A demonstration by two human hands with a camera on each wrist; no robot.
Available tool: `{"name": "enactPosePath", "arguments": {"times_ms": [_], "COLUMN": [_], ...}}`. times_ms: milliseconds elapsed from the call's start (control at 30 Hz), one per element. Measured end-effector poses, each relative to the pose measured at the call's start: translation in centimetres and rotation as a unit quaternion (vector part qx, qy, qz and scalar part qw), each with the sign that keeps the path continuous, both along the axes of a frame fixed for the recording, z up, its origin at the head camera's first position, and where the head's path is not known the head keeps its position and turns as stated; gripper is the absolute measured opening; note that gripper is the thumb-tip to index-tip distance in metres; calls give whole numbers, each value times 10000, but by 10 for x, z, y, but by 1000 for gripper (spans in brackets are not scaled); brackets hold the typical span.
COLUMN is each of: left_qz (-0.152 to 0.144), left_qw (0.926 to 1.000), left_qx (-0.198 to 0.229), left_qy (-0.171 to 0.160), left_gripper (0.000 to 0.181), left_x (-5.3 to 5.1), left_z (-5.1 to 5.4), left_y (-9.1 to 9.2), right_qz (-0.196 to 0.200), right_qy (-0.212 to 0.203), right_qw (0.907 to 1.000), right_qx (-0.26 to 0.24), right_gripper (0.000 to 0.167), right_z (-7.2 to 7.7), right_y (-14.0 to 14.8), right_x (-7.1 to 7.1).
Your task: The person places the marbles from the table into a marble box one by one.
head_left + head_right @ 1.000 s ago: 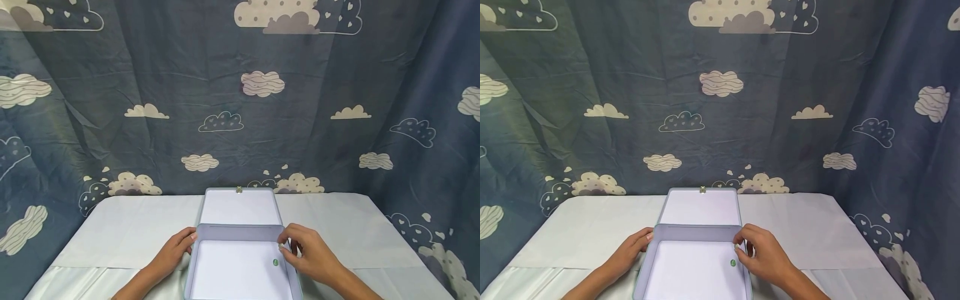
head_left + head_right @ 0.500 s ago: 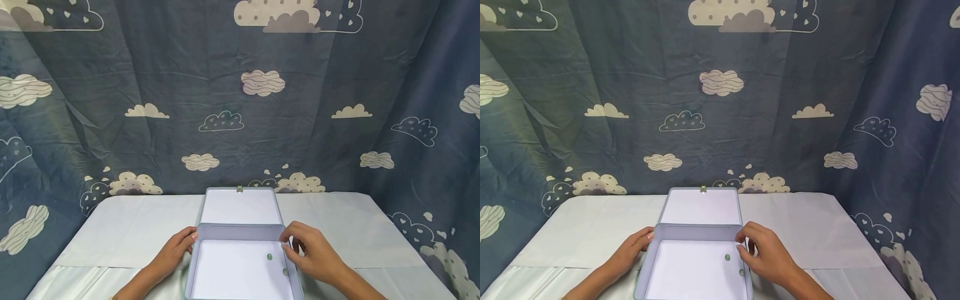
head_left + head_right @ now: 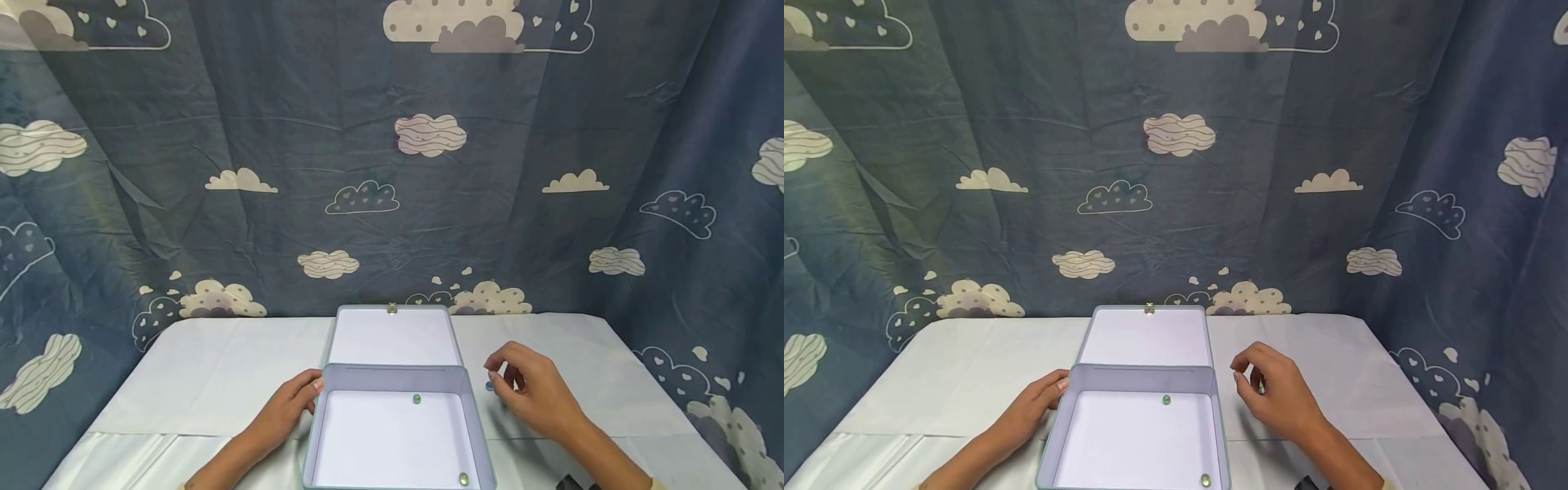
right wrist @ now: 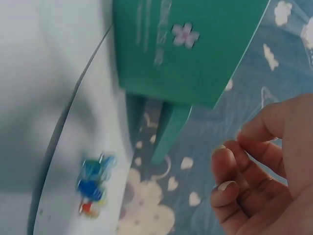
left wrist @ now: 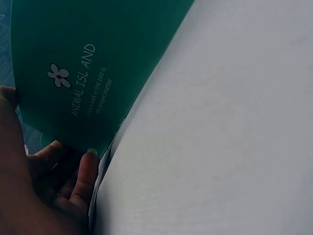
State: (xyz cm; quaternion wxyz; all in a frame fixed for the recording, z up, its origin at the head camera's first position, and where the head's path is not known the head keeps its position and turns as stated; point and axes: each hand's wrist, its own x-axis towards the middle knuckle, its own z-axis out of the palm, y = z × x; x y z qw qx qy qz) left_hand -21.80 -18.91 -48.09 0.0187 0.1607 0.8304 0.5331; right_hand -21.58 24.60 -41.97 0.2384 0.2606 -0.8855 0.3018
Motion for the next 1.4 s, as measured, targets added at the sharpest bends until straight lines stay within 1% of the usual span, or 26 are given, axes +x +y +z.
{"name": "enactPosePath", "arguments": {"times_ms": [167,300,433,567,733,833,900,1000,1100,1200,1333,1400], "left_qz": [-10,-33,-44,-39,-75,-97,-98,-109,-97,-65,-13,-10], "left_qw": [10000,9998,9999,9999,9999,9998,9998,9997,9998,9998,9999,9999], "left_qx": [97,173,154,128,82,97,111,113,122,143,123,99], "left_qy": [-2,-8,21,21,66,116,151,178,160,83,-65,-85], "left_gripper": [43,44,43,42,40,39,39,39,40,42,45,45], "left_x": [0,0,1,2,1,0,0,-2,-2,-3,-2,-2], "left_z": [0,-1,-2,-4,-5,-4,-3,-2,1,2,2,1], "left_y": [-1,-1,-2,-2,-2,-3,-3,-3,-3,-2,-2,-2], "right_qz": [-466,-790,-865,-952,-923,-846,-719,-516,-359,-331,-291,-241], "right_qy": [-278,-677,-1223,-1651,-2064,-2355,-2442,-2467,-2506,-2525,-2565,-2584], "right_qw": [9983,9938,9876,9799,9723,9663,9647,9646,9643,9638,9622,9616], "right_qx": [206,387,476,585,586,610,678,780,781,786,869,893], "right_gripper": [27,22,16,19,23,19,15,12,12,13,14,15], "right_z": [-6,-12,-16,-22,-27,-28,-29,-30,-31,-33,-37,-40], "right_y": [15,24,30,37,46,52,56,61,64,66,68,69], "right_x": [-10,-15,-21,-25,-30,-33,-35,-38,-39,-40,-41,-42]}}
